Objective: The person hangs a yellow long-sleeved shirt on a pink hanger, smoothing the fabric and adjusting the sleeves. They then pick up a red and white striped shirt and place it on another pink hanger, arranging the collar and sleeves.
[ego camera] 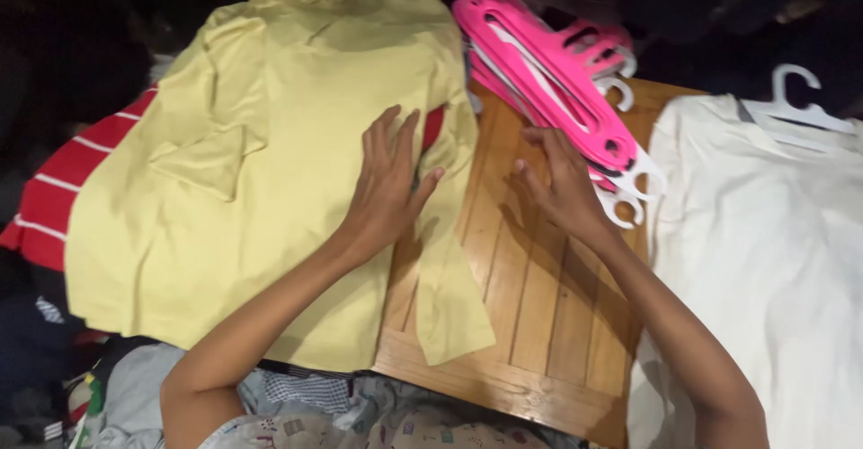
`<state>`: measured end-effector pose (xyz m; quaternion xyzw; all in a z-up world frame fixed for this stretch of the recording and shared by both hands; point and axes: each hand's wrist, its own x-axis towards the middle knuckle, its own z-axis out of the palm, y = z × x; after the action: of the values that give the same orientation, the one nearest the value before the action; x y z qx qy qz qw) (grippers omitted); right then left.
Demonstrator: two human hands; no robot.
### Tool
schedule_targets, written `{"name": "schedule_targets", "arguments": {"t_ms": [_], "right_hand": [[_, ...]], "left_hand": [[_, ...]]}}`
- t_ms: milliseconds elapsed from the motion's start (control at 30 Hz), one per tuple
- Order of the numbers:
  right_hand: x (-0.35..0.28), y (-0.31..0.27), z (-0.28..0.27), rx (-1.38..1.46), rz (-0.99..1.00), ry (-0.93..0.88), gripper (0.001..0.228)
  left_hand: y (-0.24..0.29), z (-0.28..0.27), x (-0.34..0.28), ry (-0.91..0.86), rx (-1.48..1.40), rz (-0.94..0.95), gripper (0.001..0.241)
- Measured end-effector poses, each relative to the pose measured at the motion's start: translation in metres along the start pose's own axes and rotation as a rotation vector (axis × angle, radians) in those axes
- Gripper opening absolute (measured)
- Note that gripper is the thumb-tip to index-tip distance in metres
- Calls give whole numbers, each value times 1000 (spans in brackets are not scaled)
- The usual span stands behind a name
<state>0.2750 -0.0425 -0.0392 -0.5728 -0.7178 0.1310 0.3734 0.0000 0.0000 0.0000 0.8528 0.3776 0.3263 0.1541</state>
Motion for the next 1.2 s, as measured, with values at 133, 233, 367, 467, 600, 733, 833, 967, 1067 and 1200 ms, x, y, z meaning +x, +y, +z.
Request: {"name": "schedule_targets", "arguments": {"t_ms": [133,233,367,467,600,733,833,967,1067,1200], "right_hand": [[24,-7,31,28,-33,-52,39],[38,-7,54,49,-33,-39,44],[58,-8,73,33,-5,8,52],[67,-14,81,4,49,-4,53],[69,-11,91,-49,226,-64,57],[75,-14,94,-53,299,-107,63],[75,4,104,-74,384,-171,67],[71,61,127,-87,398,-191,48],[63,81,139,-52,321,-118,28],[44,57,126,187,221,63,23]], "left_hand": [[-27,-36,-8,50,99,-66,70],[-53,-59,-14,79,163,-161,71],[-92,-81,-18,90,209,-289,75],[-129,-89,-19,71,187,-389,75],[-152,-103,-21,40,219,-498,69],[-163,-109,-17,70,310,-481,72],[-180,-113,-14,86,471,-513,74],[-224,-114,-13,86,583,-635,80],[-242,-119,-14,110,614,-717,86],[-225,-139,-18,6,522,-796,114]]}}
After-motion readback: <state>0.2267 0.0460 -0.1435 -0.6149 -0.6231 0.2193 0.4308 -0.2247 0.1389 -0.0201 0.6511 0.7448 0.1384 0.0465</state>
